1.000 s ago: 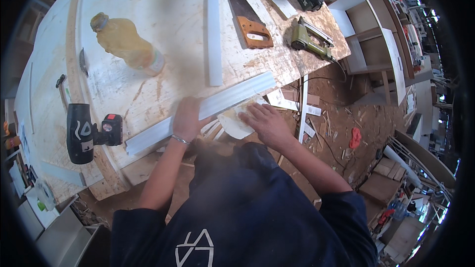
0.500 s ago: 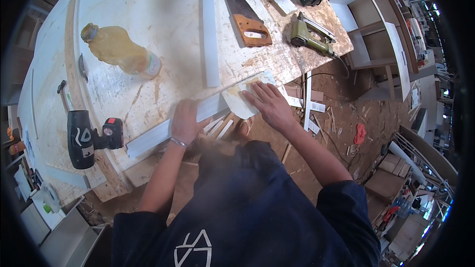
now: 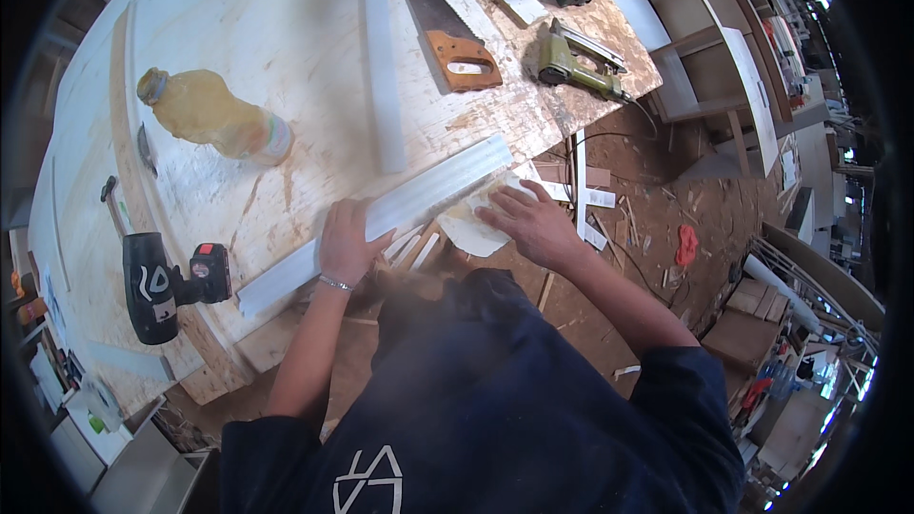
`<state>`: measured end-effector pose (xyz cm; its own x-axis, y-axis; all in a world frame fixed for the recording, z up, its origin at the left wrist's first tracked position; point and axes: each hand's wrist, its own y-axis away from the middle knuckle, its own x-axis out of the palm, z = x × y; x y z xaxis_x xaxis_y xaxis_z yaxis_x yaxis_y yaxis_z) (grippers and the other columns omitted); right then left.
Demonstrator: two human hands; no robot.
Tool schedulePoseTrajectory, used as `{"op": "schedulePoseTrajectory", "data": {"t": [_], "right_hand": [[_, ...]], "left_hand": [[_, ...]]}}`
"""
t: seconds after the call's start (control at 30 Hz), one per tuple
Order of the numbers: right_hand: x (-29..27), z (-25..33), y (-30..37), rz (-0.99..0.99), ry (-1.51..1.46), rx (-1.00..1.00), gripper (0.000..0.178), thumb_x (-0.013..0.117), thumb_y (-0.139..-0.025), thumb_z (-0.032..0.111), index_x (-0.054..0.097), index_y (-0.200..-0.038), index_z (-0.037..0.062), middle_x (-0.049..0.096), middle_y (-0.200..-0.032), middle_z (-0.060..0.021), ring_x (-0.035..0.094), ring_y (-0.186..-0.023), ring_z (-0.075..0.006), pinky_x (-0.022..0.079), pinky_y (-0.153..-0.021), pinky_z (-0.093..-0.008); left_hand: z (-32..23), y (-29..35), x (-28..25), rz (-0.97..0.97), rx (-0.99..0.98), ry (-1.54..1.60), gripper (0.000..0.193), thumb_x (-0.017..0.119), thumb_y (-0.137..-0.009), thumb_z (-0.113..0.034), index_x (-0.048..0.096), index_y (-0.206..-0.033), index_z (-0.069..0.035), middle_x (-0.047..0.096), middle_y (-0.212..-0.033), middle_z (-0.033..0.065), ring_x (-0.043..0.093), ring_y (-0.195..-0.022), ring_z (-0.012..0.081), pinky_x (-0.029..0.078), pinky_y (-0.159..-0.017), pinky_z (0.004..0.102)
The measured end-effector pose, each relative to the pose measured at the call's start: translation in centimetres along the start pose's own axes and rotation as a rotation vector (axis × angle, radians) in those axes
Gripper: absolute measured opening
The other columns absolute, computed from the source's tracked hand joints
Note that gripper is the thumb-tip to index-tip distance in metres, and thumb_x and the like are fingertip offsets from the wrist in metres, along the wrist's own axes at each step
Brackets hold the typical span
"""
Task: The person assembles white wooden trim pieces on a workbench in a cluttered workshop. They use a hammer to tap pieces together, apply glue from a bottle to the joints, and wipe the surfaces with a cloth.
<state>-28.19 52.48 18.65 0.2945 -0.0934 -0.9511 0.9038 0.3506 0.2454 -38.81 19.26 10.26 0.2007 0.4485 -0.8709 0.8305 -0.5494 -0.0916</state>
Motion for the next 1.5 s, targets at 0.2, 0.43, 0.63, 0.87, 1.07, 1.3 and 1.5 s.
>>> {"op": "schedulePoseTrajectory", "data": {"t": [0.2, 0.43, 0.63, 0.87, 1.07, 1.3, 1.5], "right_hand": [[-0.2, -2.8, -1.2, -0.182, 0.105, 0.07, 0.074, 0.059, -0.086, 0.0, 0.05, -0.153, 0.0288, 0.057, -0.15, -0.0088, 0.048, -0.145, -0.0254, 0.027, -0.124, -0.0566], [1.1, -4.9, -3.2, -0.283, 0.111, 0.011, 0.063, 0.062, -0.088, 0.004, 0.054, -0.148, 0.0241, 0.06, -0.142, -0.009, 0.05, -0.141, -0.0264, 0.031, -0.122, -0.0556], [1.0, -5.7, -3.1, -0.265, 0.066, -0.009, 0.062, 0.063, -0.088, 0.005, 0.055, -0.147, 0.0237, 0.059, -0.144, -0.0086, 0.049, -0.141, -0.0266, 0.032, -0.122, -0.055], [0.2, -5.9, -2.0, -0.253, 0.096, -0.023, 0.068, 0.066, -0.085, 0.002, 0.055, -0.148, 0.0246, 0.059, -0.144, -0.0072, 0.05, -0.14, -0.0256, 0.033, -0.12, -0.0554], [1.4, -5.9, -3.0, -0.297, 0.076, -0.019, 0.067, 0.066, -0.084, 0.002, 0.057, -0.146, 0.025, 0.061, -0.141, -0.0066, 0.052, -0.138, -0.0252, 0.034, -0.118, -0.0561], [-0.1, -6.4, -0.6, -0.166, 0.085, -0.028, 0.06, 0.064, -0.086, 0.002, 0.061, -0.141, 0.0257, 0.062, -0.139, -0.005, 0.055, -0.136, -0.0244, 0.035, -0.117, -0.0571], [-1.5, -5.9, 0.9, -0.069, 0.049, -0.054, 0.057, 0.061, -0.088, 0.001, 0.062, -0.14, 0.0258, 0.063, -0.138, -0.0046, 0.056, -0.135, -0.0236, 0.034, -0.118, -0.0588]], "left_hand": [[0.0, 0.0, -0.2, 0.009, 0.013, -0.006, 0.06, 0.087, -0.078, -0.032, 0.064, -0.128, -0.007, 0.058, -0.11, 0.0125, 0.058, -0.106, 0.0322, 0.051, -0.094, 0.0439], [0.0, -0.2, -0.1, 0.0, 0.036, -0.055, 0.061, 0.087, -0.078, -0.032, 0.064, -0.127, -0.004, 0.058, -0.109, 0.013, 0.058, -0.104, 0.0326, 0.051, -0.093, 0.0446], [0.0, -0.3, 0.1, -0.003, 0.028, -0.069, 0.061, 0.086, -0.079, -0.034, 0.064, -0.127, -0.004, 0.058, -0.109, 0.0133, 0.058, -0.105, 0.0331, 0.05, -0.093, 0.045], [0.0, -0.2, 0.3, -0.003, 0.02, -0.073, 0.061, 0.086, -0.078, -0.034, 0.064, -0.127, -0.004, 0.058, -0.11, 0.0135, 0.058, -0.106, 0.0336, 0.05, -0.095, 0.0456], [-0.1, -0.1, -0.1, 0.017, 0.012, -0.076, 0.061, 0.086, -0.079, -0.034, 0.063, -0.128, -0.005, 0.058, -0.111, 0.0138, 0.057, -0.107, 0.0342, 0.05, -0.095, 0.046], [-0.2, -0.1, 0.0, 0.027, -0.005, -0.056, 0.062, 0.086, -0.079, -0.034, 0.063, -0.128, -0.004, 0.058, -0.111, 0.0141, 0.057, -0.107, 0.0342, 0.049, -0.096, 0.0461], [-0.6, -0.2, -0.3, 0.014, -0.004, -0.036, 0.06, 0.085, -0.08, -0.033, 0.064, -0.128, -0.004, 0.058, -0.111, 0.0136, 0.057, -0.108, 0.034, 0.049, -0.097, 0.0453]]}}
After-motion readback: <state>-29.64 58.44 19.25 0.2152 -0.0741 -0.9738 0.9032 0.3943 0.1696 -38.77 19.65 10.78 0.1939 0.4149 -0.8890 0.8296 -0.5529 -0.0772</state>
